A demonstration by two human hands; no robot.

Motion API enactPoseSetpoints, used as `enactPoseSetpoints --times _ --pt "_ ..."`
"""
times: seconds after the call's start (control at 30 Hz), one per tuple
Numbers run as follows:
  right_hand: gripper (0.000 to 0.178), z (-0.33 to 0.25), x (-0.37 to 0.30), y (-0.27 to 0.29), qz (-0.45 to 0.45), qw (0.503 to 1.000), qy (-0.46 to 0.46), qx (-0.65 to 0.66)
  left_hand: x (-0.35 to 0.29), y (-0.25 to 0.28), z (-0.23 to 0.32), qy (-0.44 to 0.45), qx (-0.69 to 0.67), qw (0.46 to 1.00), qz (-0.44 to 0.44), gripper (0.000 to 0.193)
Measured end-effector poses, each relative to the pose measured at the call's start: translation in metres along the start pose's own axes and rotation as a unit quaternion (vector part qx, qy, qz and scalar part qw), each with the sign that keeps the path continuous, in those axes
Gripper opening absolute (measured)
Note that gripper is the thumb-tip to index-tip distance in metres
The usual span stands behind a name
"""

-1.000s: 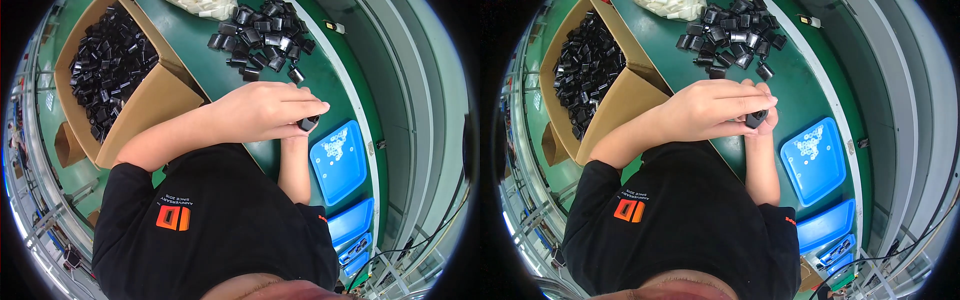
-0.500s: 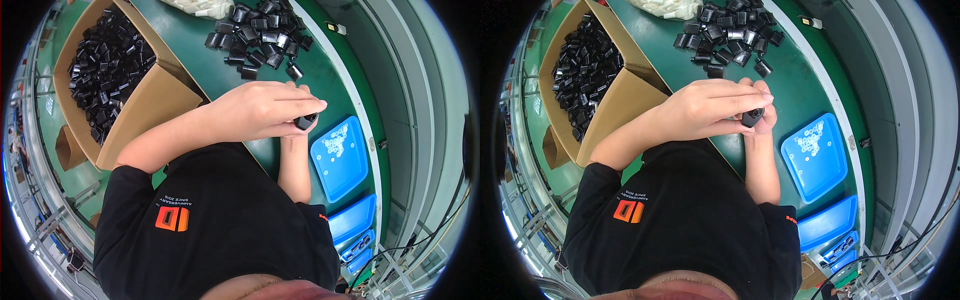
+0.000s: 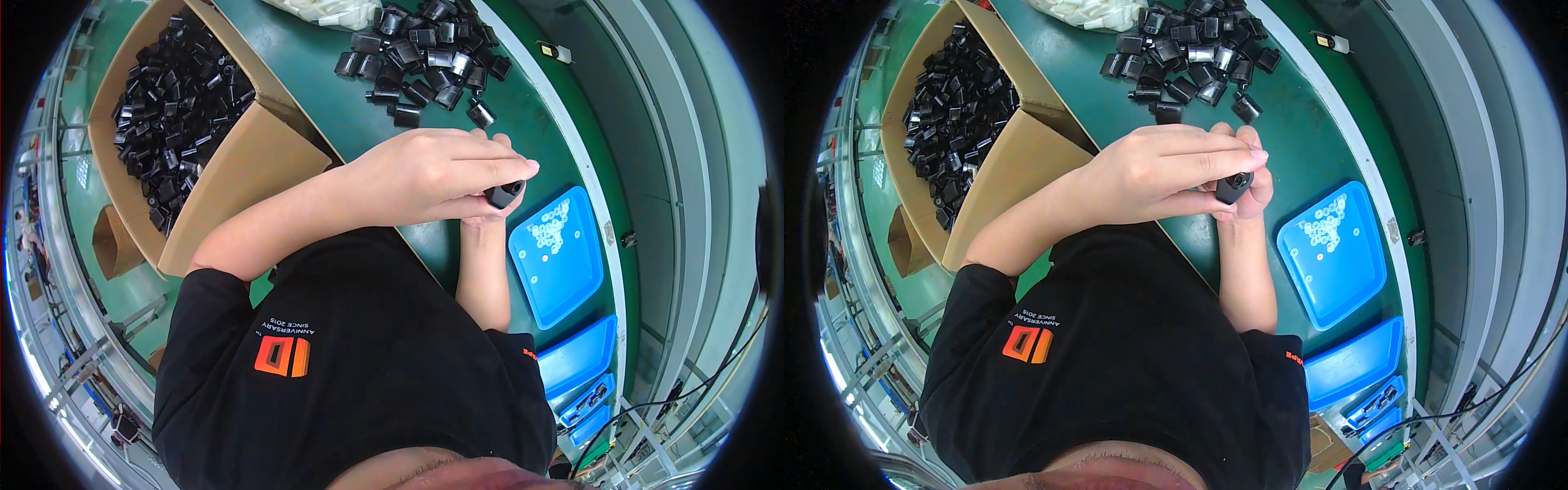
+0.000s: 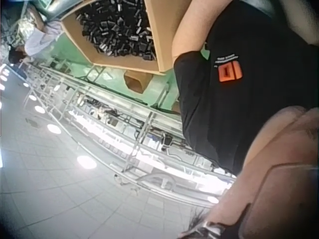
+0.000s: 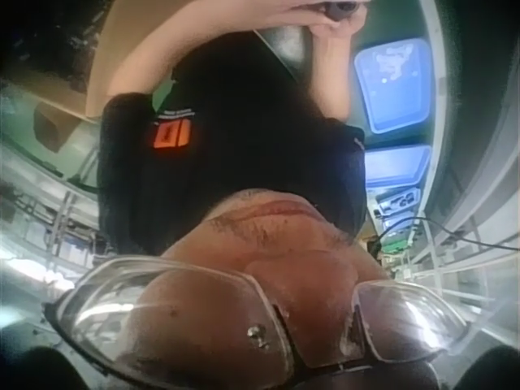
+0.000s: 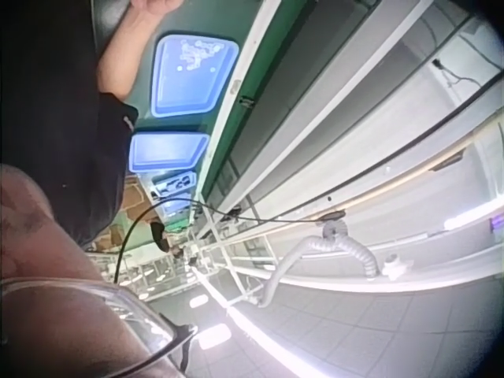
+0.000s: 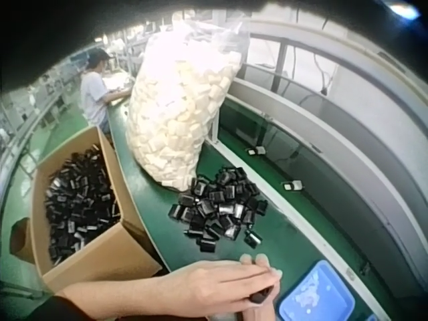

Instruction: The person assembles an electronic device by hand, taking small plastic components and internal modules from a cardboard box and a blue tray and fitting them into a plastic casing.

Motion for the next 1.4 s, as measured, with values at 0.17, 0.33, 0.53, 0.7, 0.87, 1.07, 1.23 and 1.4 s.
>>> enactPoseSetpoints --times 0.17,0.33,0.53,0.7,0.87,1.07,1.23,1.4 --pt "0.027 -0.001 0.000 0.003 0.002 1.000 0.002 -0.030 -0.003 0.001 0.001 -0.013 0.019 0.999 0.024 0.058" --pt "0.025 0.002 0.000 0.004 -0.008 1.000 0.001 -0.021 -0.004 -0.002 0.002 -0.009 0.013 1.000 0.012 0.057" --pt "0.023 0.001 0.001 0.004 0.002 1.000 0.003 -0.012 -0.004 -0.002 0.001 -0.009 0.007 1.000 0.024 0.059" --pt "0.024 -0.005 -0.002 0.004 0.012 0.999 0.024 -0.038 -0.003 0.000 0.001 -0.006 0.027 0.999 0.019 0.056" --pt "0.039 -0.009 -0.003 -0.012 -0.022 0.995 0.022 -0.097 -0.007 -0.002 -0.008 0.009 0.014 1.000 -0.001 0.054" --pt "0.073 -0.036 -0.016 -0.034 0.115 0.870 0.161 -0.452 -0.004 0.010 -0.006 -0.023 0.050 0.998 0.024 0.054" --pt "0.078 -0.019 -0.011 -0.052 0.093 0.933 0.046 -0.344 -0.002 0.007 -0.013 0.053 0.119 0.991 -0.006 0.086" --pt "0.094 -0.020 -0.015 -0.038 0.124 0.946 0.004 -0.298 -0.012 -0.014 -0.038 0.211 -0.032 0.973 -0.091 0.092"
Point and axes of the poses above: each hand's wrist, its own x-axis towards the middle knuckle, its own y-axis out of the back of the hand, z = x × y, the point moved 8 cm from there along x, towards the middle knuckle, and after that the axes turned 8 degrees about x, right-handed, at the moved point
